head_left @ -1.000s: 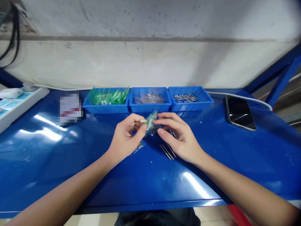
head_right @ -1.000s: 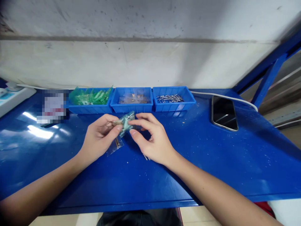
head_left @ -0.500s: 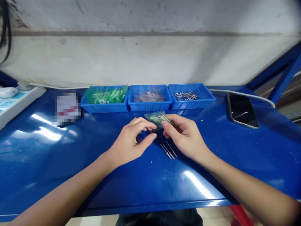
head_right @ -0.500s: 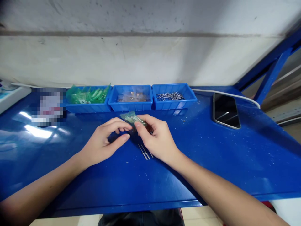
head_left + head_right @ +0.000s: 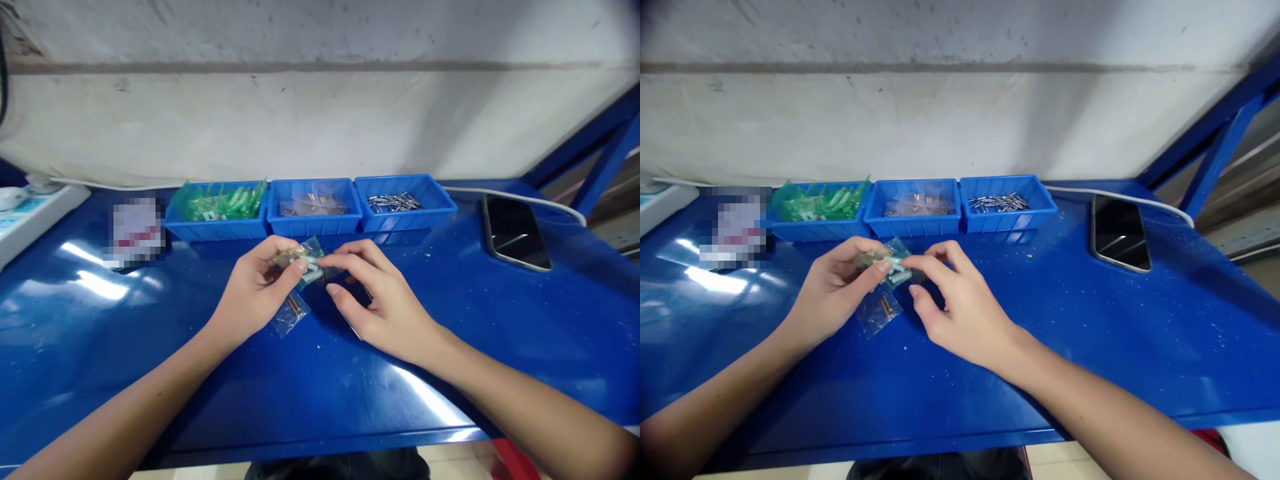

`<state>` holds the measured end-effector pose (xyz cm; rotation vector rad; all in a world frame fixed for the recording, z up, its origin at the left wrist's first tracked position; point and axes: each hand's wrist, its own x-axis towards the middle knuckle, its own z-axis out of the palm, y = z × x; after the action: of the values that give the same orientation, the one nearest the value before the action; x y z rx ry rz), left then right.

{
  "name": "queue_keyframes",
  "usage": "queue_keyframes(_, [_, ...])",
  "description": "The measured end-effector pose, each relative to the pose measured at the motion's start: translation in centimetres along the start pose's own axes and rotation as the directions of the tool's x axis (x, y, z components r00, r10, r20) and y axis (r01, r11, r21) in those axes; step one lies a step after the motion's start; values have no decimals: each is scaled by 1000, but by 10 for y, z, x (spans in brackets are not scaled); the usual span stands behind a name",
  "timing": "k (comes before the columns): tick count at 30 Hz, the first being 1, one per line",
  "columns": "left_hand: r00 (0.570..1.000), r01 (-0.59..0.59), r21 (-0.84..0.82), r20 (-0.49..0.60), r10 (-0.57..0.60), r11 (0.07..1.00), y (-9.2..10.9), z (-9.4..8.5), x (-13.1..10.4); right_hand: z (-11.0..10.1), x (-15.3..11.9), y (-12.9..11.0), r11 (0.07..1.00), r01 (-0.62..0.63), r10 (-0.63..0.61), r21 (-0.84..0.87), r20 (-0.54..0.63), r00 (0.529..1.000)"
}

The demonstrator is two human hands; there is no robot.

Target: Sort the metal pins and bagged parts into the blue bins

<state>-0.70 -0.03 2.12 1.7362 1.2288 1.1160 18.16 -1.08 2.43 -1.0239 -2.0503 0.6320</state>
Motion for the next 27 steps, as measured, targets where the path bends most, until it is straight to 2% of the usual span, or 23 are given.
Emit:
queue_keyframes(3, [974,-185,216,-93,208,959,-3,-9,3,0,0,-1,999,-28,27,-25,-9,1000])
queue_keyframes(6, [893,-383,430,-56,447,818,-4,-27,10,0,0,-1,999,-37,37,-35,1,999])
queue_keyframes(8, [854,-412,503,-79,515,760,-5,-42,15,0,0,-1,999,-34,34,-40,-1,999])
queue_keyframes(12, [805,-232,512,-376,459,827,-16,-66,24,1,0,-1,999,-15,14,-39,-13,1000])
queue_keyframes(14, [781,-173,521,-444,439,836,-25,-73,28,2,0,-1,999,-10,10,-38,-17,1000])
queue_keyframes(16, [791,-155,573,-416,448,805,-36,-77,32,4,0,-1,999,-10,9,-45,-10,1000])
queue_keyframes(20, [866,-199,700,-203,458,686,-50,-78,40,4,-1,-1,998,-21,23,-59,28,999])
queue_keyframes(23, [896,-217,719,-123,428,660,-52,-74,44,4,-1,-1,998,-21,24,-57,47,999])
queue_keyframes(25, [882,-188,716,-178,436,672,-50,-71,44,4,-1,-1,998,-22,26,-58,61,998])
queue_keyframes(27, [842,-146,709,-277,463,690,-48,-68,43,5,-2,-1,998,-16,20,-66,66,998])
